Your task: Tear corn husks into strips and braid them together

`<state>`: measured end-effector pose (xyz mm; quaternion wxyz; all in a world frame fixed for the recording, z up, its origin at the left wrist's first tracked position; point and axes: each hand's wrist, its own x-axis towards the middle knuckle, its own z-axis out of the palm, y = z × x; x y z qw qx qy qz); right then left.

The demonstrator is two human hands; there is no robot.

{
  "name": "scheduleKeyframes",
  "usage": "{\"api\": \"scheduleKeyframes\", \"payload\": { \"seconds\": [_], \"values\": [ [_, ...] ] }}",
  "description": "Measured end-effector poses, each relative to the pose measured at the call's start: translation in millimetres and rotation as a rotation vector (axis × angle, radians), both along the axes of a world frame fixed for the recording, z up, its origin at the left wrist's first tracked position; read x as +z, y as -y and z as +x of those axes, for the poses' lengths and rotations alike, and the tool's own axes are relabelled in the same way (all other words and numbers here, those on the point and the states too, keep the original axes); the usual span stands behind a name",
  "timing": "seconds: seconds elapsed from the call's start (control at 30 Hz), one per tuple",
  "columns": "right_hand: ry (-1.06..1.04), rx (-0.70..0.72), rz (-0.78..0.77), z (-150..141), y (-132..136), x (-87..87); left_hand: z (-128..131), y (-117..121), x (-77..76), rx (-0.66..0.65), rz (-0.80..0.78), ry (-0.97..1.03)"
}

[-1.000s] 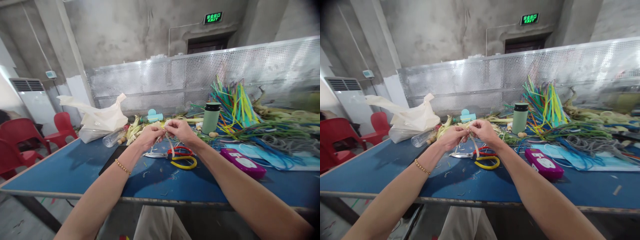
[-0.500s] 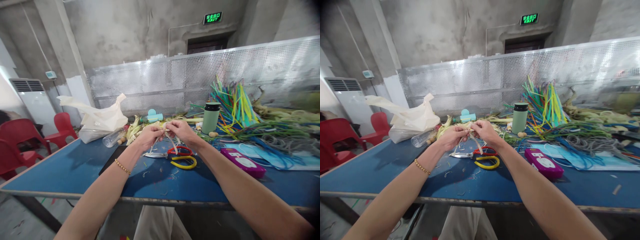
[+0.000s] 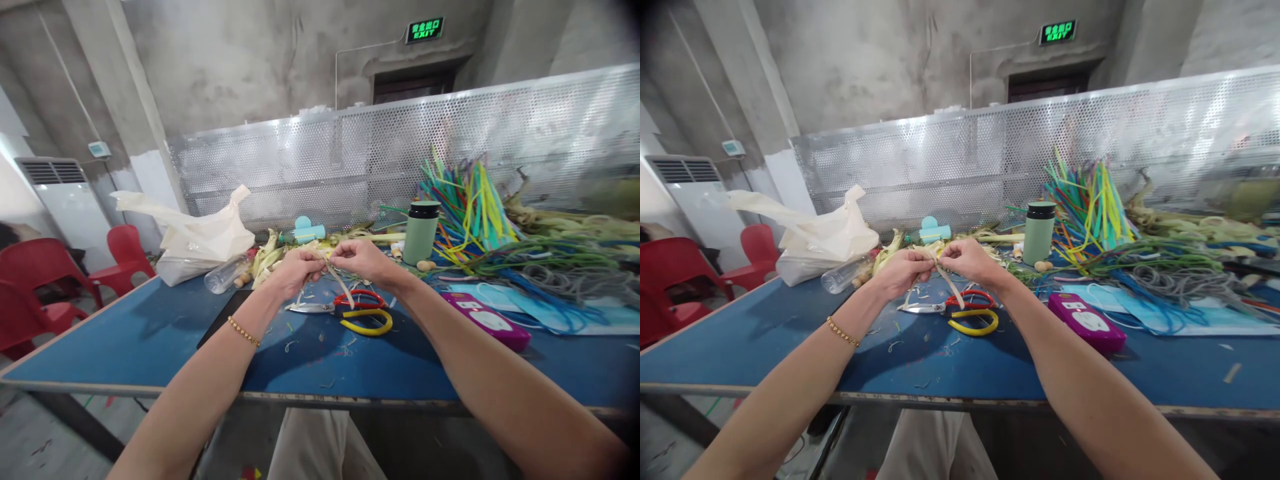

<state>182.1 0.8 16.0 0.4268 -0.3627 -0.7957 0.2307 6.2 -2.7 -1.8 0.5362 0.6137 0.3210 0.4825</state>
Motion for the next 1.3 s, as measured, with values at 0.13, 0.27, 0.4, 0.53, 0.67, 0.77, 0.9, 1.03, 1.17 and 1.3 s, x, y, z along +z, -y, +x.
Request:
{"api": "scheduleKeyframes", "payload": {
  "seconds": [0.13,0.27,0.4,0.53,0.67,0.77,0.9,1.03,1.17,1.3],
  "values": [
    [0.035,-0.03,0.045,-2,-2,-3.2,-1,0,-0.2,-0.005,-0.019,-0.042],
    [0.067,-0.05,0.091,-3,-4,-5.3,-3,0,-0.1,-0.033,-0.002,-0.057],
    [0.098,-0.054,0.122,-4,-5,-5.8,-5,-1,-1.1,-0.043,0.019,-0.05],
    [0.131,-0.053,0.156,-3,-5,-4.7,-5,-2,0.1,-0.049,-0.018,-0.014],
    [0.157,-0.192,0.476,0,-4,-0.1,-3,0,3.6,-0.028,-0.114,0.152],
    [0.126,-0.437,0.679,2,0,4.2,-2,1,6.2,-0.014,-0.18,0.271],
    [0.124,-0.358,0.54,-3,7,5.0,-2,3,8.4,0.01,-0.208,0.304],
    [0.049,-0.138,0.093,-12,8,-1.3,-2,2,7.7,0.011,-0.189,0.293],
    [-0.126,-0.038,-0.087,-15,7,-5.4,-2,2,6.6,-0.013,-0.175,0.274],
    [-0.209,-0.004,-0.132,-15,10,-2.5,-1,3,6.9,0.005,-0.177,0.267]
  ]
}}
